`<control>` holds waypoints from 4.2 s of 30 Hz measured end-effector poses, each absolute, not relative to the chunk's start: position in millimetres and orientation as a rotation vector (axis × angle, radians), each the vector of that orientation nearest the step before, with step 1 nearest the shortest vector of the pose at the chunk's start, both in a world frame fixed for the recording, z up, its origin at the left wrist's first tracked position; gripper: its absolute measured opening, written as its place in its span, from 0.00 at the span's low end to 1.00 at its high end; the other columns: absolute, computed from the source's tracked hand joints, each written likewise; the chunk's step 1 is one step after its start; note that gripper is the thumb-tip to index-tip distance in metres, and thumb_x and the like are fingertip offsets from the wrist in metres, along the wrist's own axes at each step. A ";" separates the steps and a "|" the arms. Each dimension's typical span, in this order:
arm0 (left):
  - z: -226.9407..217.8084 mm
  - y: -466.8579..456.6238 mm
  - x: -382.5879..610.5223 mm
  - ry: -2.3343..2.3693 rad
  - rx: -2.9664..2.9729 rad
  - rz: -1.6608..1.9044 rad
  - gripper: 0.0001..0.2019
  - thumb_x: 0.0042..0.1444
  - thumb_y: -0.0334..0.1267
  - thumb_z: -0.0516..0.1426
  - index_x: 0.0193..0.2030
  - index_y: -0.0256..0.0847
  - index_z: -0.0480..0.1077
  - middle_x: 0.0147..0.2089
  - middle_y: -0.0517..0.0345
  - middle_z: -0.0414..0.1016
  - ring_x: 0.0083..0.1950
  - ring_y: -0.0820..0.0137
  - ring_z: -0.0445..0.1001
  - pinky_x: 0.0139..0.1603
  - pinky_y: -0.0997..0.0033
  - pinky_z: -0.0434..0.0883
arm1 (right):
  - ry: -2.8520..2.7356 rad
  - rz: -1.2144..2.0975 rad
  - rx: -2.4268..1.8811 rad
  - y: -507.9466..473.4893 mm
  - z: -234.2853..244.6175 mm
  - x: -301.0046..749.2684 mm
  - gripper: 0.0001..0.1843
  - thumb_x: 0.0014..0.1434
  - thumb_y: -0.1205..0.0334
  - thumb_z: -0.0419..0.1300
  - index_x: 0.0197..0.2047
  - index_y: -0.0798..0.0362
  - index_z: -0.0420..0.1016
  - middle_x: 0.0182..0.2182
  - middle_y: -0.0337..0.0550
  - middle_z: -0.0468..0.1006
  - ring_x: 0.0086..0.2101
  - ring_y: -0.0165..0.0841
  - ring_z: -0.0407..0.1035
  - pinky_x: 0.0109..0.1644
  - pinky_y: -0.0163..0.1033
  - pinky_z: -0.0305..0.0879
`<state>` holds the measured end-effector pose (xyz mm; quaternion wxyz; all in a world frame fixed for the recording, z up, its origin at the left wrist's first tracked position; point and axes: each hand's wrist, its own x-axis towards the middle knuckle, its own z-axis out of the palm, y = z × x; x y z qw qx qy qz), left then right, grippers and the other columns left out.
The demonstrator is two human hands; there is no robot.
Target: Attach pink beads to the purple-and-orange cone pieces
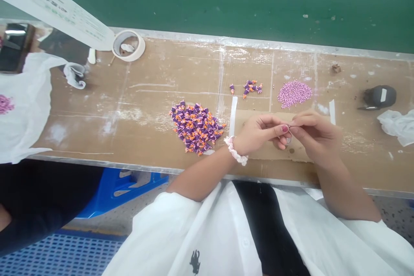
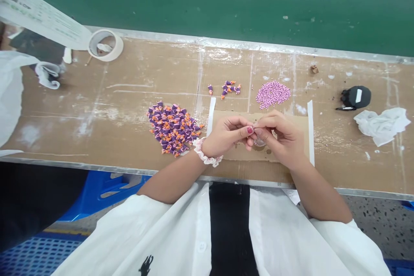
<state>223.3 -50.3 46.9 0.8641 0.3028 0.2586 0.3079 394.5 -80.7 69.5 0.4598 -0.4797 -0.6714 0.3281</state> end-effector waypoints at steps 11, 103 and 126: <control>46.7 -56.1 228.2 0.621 0.804 0.797 0.17 0.49 0.49 0.67 0.32 0.36 0.70 0.25 0.62 0.73 0.24 0.78 0.72 0.26 0.77 0.72 | -1.636 0.941 -1.198 -82.2 75.0 391.8 0.02 0.63 0.63 0.60 0.36 0.47 0.73 0.28 0.38 0.72 0.28 0.31 0.68 0.30 0.38 0.66; 39.3 -67.7 230.7 0.261 0.819 0.894 0.07 0.54 0.36 0.64 0.34 0.38 0.70 0.30 0.62 0.71 0.33 0.79 0.71 0.38 0.76 0.69 | -1.839 0.580 -0.885 -87.4 82.0 385.6 0.12 0.52 0.73 0.61 0.38 0.48 0.71 0.28 0.40 0.71 0.26 0.30 0.67 0.26 0.37 0.66; 53.6 -55.1 214.2 0.516 2.086 1.362 0.05 0.56 0.30 0.58 0.38 0.42 0.66 0.30 0.60 0.73 0.30 0.75 0.70 0.35 0.74 0.68 | -1.933 0.500 -0.910 -84.0 82.5 385.6 0.11 0.51 0.75 0.59 0.34 0.48 0.67 0.25 0.38 0.69 0.24 0.30 0.66 0.25 0.36 0.64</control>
